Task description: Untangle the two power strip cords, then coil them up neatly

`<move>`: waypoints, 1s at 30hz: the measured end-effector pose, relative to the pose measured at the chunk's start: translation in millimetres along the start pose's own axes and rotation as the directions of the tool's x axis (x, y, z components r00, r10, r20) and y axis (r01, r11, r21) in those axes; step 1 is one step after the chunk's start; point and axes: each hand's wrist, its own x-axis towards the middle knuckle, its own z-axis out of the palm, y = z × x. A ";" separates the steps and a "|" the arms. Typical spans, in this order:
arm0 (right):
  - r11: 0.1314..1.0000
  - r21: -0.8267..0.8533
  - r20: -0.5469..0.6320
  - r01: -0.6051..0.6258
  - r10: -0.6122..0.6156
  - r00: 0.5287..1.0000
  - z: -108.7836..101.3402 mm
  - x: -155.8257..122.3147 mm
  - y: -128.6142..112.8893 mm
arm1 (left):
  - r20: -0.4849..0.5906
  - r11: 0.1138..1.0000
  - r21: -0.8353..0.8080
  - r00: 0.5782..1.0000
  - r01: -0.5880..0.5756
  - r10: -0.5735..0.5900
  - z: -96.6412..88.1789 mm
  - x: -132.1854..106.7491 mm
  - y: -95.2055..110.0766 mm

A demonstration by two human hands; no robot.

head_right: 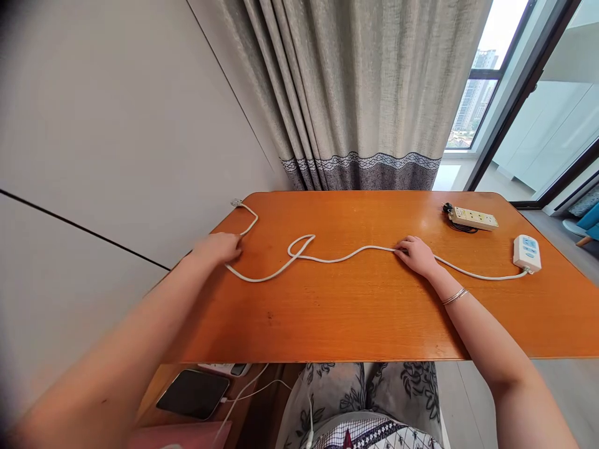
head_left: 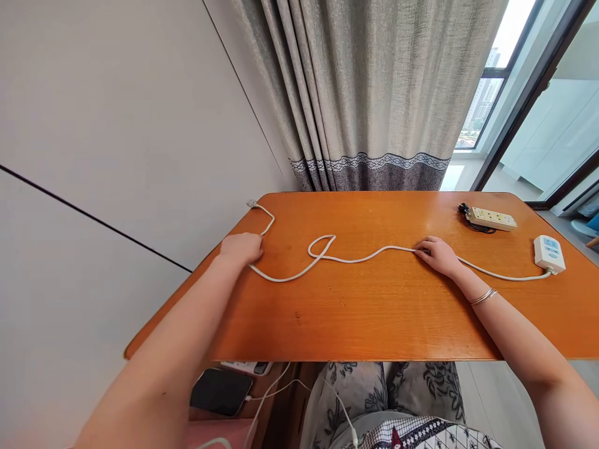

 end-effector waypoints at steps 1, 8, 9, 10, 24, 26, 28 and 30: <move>1.000 0.005 0.002 0.023 -0.023 1.000 0.4 -0.3 -0.8 | -0.026 0.998 0.054 0.999 0.020 -0.018 -0.7 2.0 9.4; 0.966 0.194 -0.017 0.169 -0.169 0.985 0.9 -3.5 -15.1 | -0.086 0.970 0.098 0.969 -0.223 0.232 -1.3 13.8 131.1; 0.949 0.251 -0.030 0.192 -0.191 0.981 1.1 -4.0 -18.5 | -0.078 0.958 0.043 0.955 -0.284 0.286 0.6 12.4 148.4; 0.928 0.308 -0.044 0.208 -0.205 0.978 1.3 -4.4 -21.9 | -0.072 0.943 -0.001 0.940 -0.334 0.333 3.4 10.1 164.8; 0.929 0.330 -0.495 -0.168 0.321 0.807 -36.9 0.9 53.5 | -0.065 0.918 -0.208 0.941 -0.338 0.332 65.2 1.2 219.3; 0.896 0.314 -0.537 -0.314 0.440 0.720 -48.4 -0.5 82.0 | -0.116 0.934 -0.243 0.964 -0.261 0.239 67.2 6.3 206.5; 0.849 0.242 -0.552 -0.469 0.518 0.653 -59.6 -2.0 107.0 | -0.159 0.936 -0.246 0.963 -0.251 0.216 69.7 8.6 198.8; 0.800 0.146 -0.534 -0.582 0.559 0.634 -70.1 -2.3 126.4 | -0.207 0.926 -0.236 0.947 -0.293 0.246 72.7 8.4 196.5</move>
